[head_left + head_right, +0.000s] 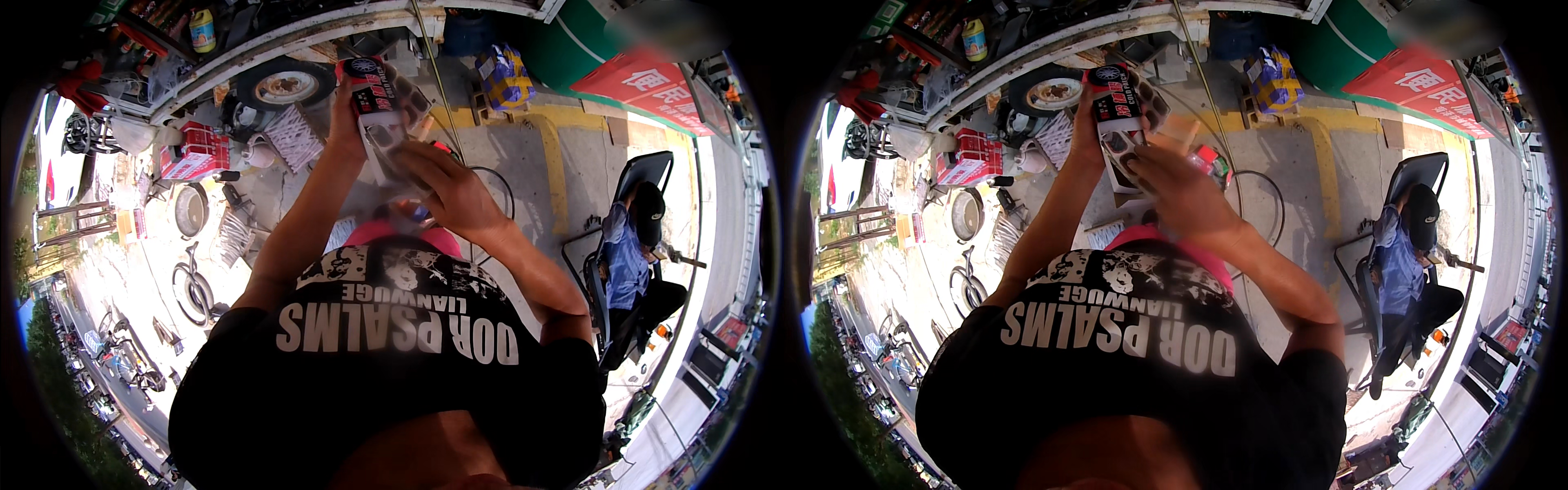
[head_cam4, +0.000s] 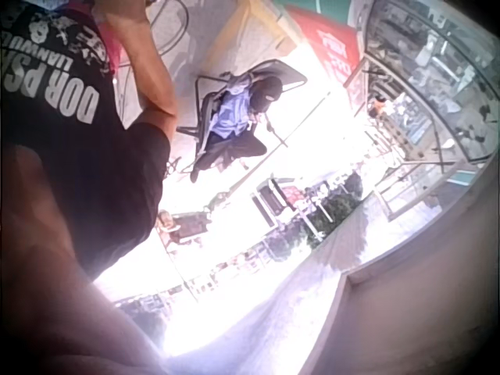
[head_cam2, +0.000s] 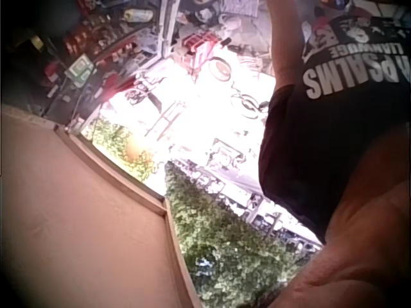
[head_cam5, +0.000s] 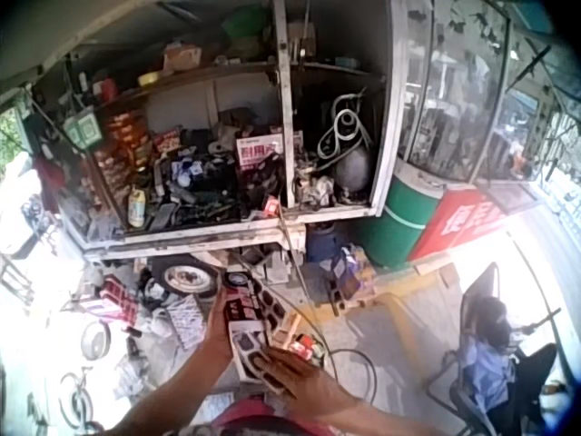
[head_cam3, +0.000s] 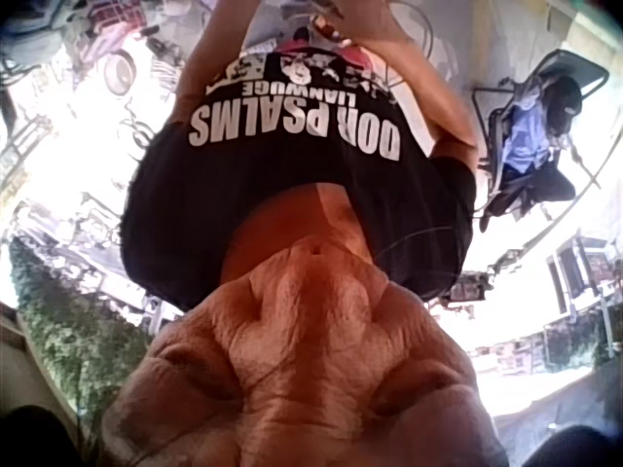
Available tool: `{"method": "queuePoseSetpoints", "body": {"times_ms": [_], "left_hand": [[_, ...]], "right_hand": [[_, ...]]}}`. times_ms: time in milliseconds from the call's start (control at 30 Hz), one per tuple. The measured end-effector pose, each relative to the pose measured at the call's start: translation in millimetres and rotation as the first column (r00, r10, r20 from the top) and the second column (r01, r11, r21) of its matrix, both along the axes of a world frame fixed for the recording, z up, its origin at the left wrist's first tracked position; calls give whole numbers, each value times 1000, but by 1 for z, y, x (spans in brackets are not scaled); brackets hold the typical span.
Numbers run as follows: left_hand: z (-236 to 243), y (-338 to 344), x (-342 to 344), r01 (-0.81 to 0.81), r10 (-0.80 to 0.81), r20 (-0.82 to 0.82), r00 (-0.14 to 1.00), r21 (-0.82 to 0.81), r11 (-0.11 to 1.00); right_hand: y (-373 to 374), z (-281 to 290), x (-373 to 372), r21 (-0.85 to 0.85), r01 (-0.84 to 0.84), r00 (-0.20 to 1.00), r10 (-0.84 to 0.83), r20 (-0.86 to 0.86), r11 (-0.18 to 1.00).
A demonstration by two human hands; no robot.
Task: The person sits on the floor and applies glue to a bicycle inner tube, then retrieves a patch kit and applies a patch to the tube. The person handles the inner tube and patch kit throughout the process.
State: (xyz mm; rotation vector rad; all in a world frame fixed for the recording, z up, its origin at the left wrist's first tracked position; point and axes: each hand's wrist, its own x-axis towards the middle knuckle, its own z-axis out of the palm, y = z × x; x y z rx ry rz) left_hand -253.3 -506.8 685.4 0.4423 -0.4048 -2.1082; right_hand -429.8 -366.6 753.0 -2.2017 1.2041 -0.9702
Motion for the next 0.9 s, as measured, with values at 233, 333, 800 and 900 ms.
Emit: {"method": "queuePoseSetpoints", "body": {"times_ms": [233,333,800,900], "left_hand": [[-13,-5,2,-7,10,77,997,-40,999],[-12,-4,2,-68,66,109,992,13,998],[5,7,-6,-113,112,29,993,45,993],[15,11,-11,-109,110,-26,994,39,993]], "right_hand": [[4,-3,4,84,-5,1000,5,11,996],[6,6,4,-109,74,982,-92,-166,991],[0,15,2,-152,-91,952,41,-303,984],[-2,0,5,-147,-105,938,49,-343,984]]}}
